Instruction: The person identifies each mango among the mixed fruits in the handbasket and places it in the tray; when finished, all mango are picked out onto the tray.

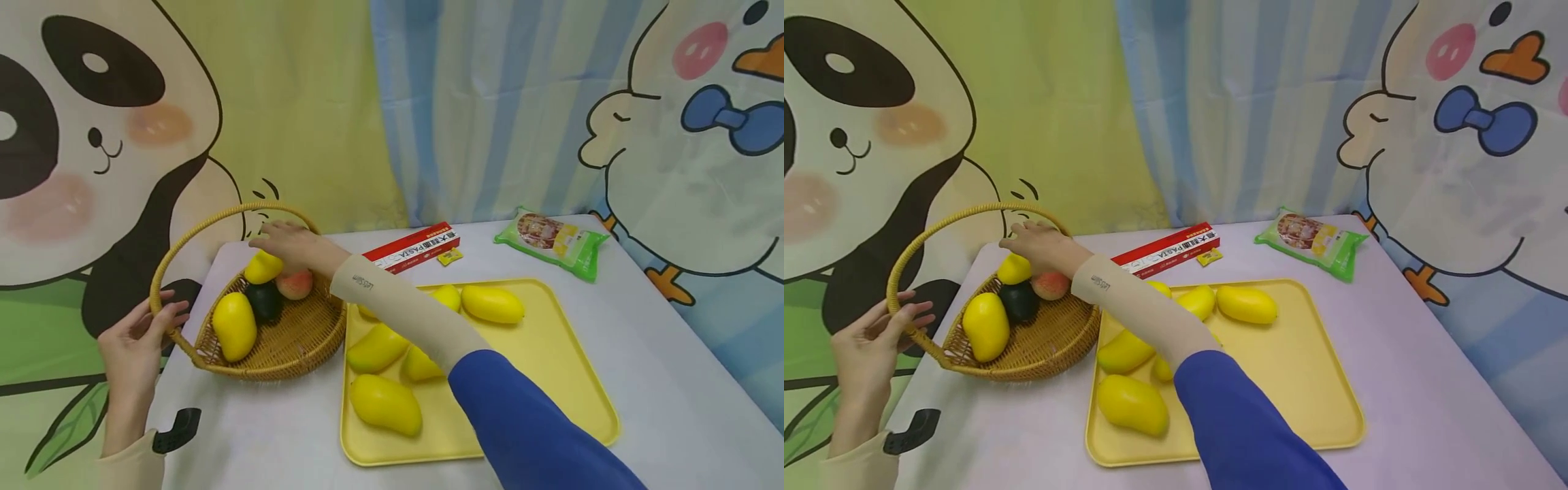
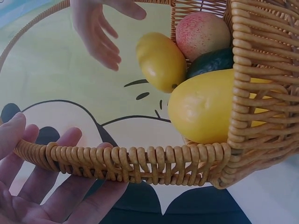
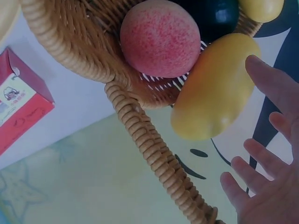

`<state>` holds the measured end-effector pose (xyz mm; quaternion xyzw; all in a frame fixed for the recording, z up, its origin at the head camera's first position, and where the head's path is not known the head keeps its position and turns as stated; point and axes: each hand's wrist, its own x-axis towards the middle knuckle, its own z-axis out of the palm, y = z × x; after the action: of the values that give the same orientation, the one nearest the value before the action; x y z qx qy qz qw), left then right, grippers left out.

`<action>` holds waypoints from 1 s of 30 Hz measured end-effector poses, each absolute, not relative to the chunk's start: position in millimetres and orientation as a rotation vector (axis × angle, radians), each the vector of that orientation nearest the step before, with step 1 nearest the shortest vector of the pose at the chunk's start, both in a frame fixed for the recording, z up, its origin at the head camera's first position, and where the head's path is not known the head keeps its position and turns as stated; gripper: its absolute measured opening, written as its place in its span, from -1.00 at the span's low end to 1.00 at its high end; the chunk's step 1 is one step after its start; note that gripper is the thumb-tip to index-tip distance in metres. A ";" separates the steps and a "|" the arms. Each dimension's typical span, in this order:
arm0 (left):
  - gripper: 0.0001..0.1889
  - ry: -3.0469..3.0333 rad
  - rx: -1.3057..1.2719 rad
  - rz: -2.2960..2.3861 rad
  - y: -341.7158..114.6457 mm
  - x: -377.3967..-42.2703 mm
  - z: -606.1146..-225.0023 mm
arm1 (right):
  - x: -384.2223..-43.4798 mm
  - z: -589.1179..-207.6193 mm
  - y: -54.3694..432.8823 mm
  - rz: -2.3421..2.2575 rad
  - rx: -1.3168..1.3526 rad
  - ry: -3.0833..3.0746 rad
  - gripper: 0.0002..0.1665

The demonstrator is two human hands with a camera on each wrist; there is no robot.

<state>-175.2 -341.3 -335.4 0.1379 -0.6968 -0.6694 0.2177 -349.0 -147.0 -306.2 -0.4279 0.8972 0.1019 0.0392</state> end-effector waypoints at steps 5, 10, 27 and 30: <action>-0.68 -1.882 0.413 -1.864 -347.8 -172.0 -331.0 | -356.5 -314.2 -167.0 0.395 -1.290 2.736 -0.02; -0.67 -1.860 0.442 -1.894 -345.3 -174.1 -332.3 | -360.0 -326.2 -174.0 0.471 -1.241 2.757 0.02; -0.68 -1.889 0.439 -1.882 -338.0 -178.3 -335.0 | -367.7 -346.0 -170.1 0.503 -1.280 2.809 -0.29; -0.67 -1.893 0.415 -1.877 -339.0 -179.0 -335.8 | -367.6 -346.5 -169.5 0.491 -1.291 2.807 -0.29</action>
<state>-179.0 -339.0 -335.8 0.1501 -0.6844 -0.6788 0.2199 -367.6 -169.5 -346.5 -0.4127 0.8972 0.1571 0.0065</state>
